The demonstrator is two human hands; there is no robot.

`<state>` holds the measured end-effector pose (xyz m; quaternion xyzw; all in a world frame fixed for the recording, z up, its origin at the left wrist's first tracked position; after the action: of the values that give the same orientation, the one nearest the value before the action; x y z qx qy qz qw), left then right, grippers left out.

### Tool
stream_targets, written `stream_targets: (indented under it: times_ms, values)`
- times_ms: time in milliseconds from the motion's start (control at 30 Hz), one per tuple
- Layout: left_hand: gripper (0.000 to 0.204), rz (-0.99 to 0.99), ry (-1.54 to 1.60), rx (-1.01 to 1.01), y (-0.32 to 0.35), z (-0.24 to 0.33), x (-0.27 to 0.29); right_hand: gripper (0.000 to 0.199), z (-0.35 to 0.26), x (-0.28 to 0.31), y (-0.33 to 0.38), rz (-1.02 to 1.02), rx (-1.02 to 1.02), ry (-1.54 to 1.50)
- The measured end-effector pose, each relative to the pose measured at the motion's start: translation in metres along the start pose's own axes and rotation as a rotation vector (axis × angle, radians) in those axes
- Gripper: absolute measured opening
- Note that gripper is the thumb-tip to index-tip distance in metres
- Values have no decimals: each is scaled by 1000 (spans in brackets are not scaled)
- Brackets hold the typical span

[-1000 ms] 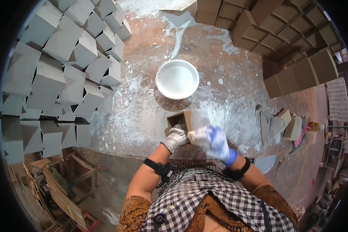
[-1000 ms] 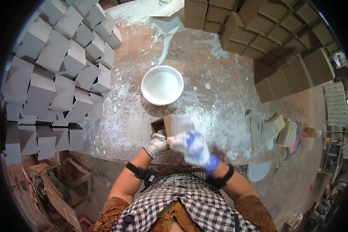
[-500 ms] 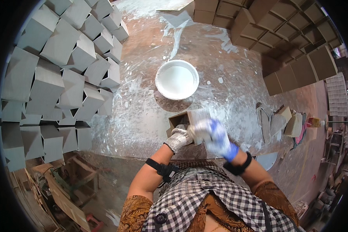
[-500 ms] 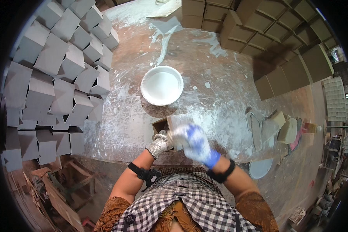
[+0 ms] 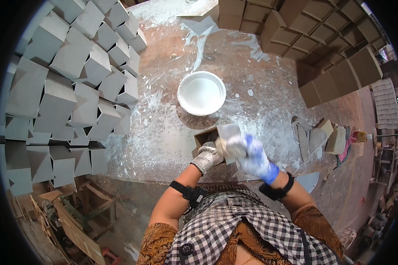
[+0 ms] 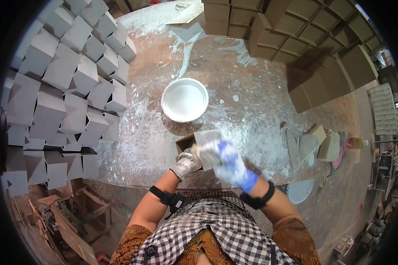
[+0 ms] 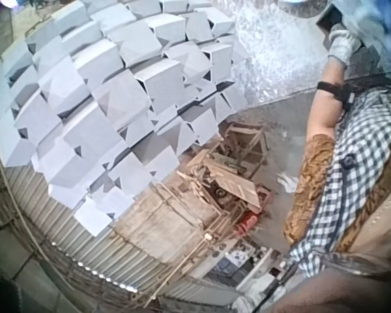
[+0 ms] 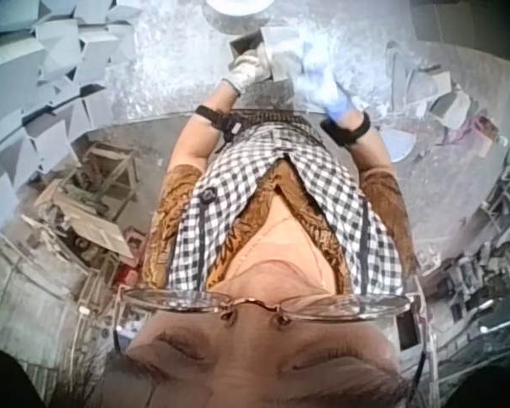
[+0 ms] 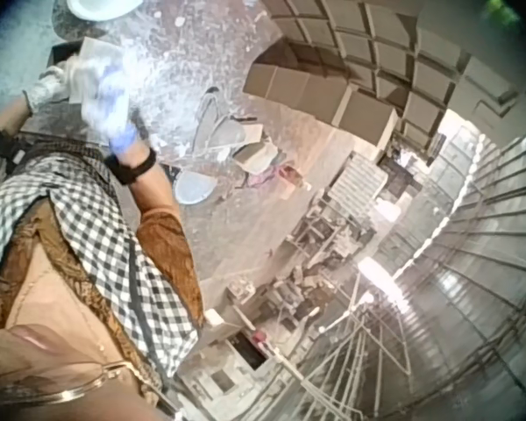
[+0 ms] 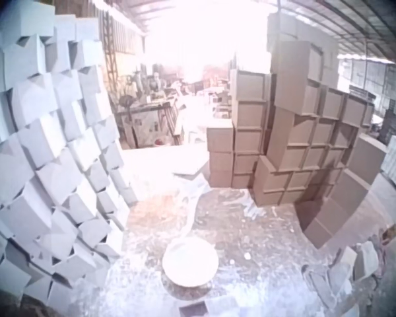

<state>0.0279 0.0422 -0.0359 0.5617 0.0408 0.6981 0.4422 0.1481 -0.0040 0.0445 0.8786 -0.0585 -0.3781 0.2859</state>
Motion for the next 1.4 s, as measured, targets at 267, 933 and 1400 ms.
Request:
stream_targets:
  times_ms: [267,933,1400]
  values:
    - [44,35,-141,-44,-4,-5,-11,42,-42,-59,-23,-184,1001,1750]
    - [42,168,-87,-80,14,-7,-2,22,-5,27,-10,-157,384,325]
    - [45,187,-20,-172,-36,-49,-85,27,-49,-32,-36,-221,997,1113]
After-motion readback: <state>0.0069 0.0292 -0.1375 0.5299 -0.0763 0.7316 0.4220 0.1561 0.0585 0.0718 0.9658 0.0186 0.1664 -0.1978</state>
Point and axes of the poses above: each hand's wrist, its own y-axis away from the middle knuckle, its own x-axis out of the back of the hand, z = x × y, the point moved 3 cm from there along -y, towards the middle knuckle, and after that the axes turned 13 degrees about z, right-handed, at the moved point
